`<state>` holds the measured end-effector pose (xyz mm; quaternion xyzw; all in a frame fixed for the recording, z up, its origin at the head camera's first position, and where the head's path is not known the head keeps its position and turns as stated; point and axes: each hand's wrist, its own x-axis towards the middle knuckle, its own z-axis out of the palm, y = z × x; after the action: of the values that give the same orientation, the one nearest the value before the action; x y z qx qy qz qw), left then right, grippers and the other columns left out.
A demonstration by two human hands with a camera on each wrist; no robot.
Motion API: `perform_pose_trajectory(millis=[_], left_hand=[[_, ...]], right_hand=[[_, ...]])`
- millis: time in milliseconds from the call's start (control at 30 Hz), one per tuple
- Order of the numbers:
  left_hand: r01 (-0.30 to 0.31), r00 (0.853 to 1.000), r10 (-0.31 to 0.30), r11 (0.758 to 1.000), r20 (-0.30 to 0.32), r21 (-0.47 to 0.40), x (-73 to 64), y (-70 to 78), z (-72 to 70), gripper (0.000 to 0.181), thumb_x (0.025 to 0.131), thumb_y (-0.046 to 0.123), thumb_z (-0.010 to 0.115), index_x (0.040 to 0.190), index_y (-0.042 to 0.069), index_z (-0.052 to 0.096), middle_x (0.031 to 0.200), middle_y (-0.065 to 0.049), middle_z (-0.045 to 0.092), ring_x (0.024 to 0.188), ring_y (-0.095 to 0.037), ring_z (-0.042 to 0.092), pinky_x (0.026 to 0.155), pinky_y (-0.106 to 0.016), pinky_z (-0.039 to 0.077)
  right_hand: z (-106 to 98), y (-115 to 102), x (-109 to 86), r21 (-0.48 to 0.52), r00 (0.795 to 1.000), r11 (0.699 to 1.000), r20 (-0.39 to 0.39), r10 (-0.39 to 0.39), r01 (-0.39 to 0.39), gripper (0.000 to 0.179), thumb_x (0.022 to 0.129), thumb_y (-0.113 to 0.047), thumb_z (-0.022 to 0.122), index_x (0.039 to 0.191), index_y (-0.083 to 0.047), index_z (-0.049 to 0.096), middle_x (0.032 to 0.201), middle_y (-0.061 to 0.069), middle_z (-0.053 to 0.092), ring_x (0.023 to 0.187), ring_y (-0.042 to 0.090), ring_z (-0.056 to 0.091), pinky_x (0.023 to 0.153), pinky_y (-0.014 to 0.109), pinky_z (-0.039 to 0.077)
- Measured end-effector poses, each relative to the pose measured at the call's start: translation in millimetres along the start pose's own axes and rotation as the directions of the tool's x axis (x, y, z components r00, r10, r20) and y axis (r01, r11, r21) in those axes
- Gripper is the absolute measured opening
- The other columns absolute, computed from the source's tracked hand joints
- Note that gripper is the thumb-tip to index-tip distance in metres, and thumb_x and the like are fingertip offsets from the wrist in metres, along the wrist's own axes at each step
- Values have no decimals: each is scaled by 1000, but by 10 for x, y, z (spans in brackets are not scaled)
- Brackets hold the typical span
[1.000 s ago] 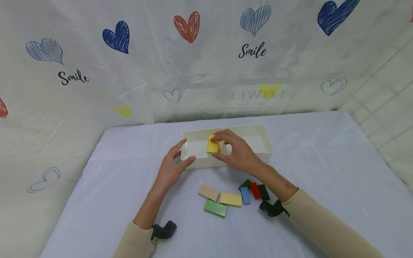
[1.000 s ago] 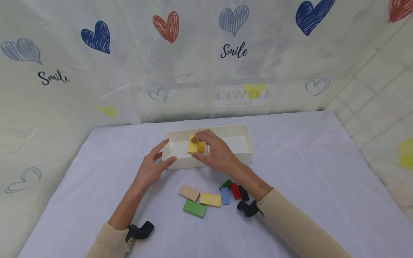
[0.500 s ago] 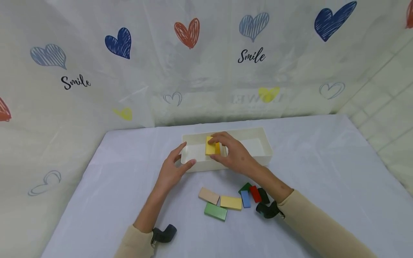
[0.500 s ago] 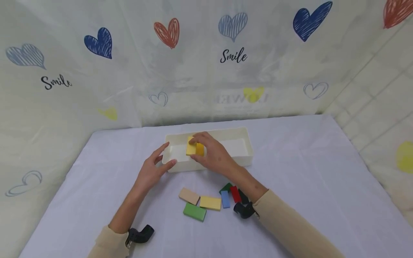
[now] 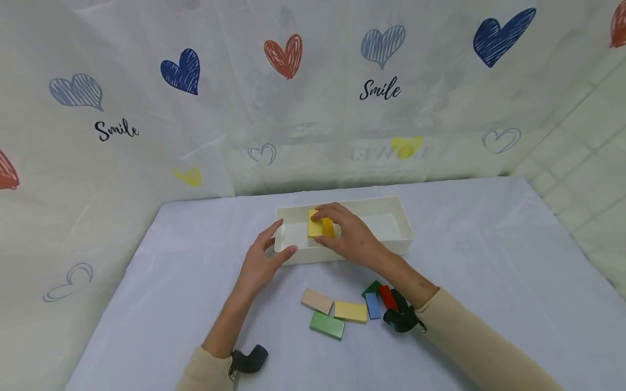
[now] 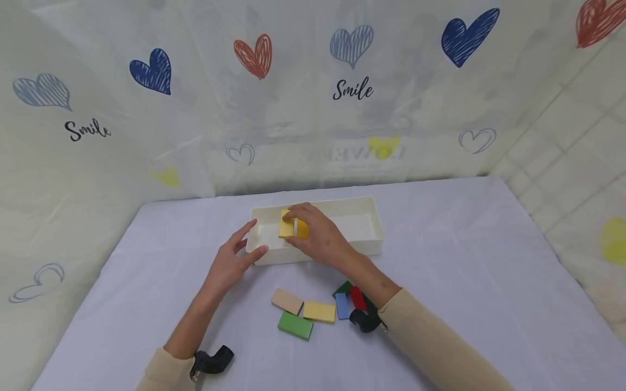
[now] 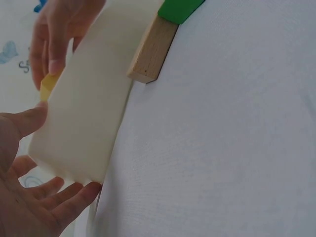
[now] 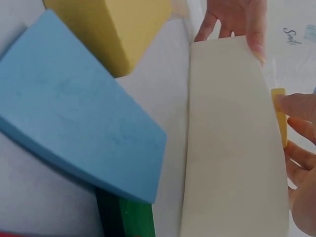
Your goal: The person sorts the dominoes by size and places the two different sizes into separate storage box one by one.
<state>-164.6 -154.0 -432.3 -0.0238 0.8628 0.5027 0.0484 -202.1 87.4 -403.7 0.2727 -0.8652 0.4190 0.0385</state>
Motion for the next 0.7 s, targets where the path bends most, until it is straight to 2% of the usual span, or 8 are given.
perform_pose_trajectory(millis=[267, 700], left_hand=[[-12, 1000, 12, 1000, -5, -9, -5, -1, 5, 76, 92, 42, 79, 157, 45, 41, 168, 1, 37, 151, -36, 45, 112, -57, 48], [-2, 1000, 2, 1000, -4, -2, -15, 4, 11, 76, 92, 45, 78, 157, 46, 40, 169, 0, 36, 152, -36, 42, 110, -58, 50]], right_hand=[[26, -3, 32, -36, 1000, 999, 9, 23, -23, 44, 88, -15, 85, 128, -14, 68, 148, 5, 60, 138, 29, 57, 115, 48, 48], [20, -14, 68, -43, 1000, 999, 7, -1, 2, 49, 86, -13, 86, 131, -11, 66, 147, 7, 61, 135, 29, 59, 111, 47, 52]])
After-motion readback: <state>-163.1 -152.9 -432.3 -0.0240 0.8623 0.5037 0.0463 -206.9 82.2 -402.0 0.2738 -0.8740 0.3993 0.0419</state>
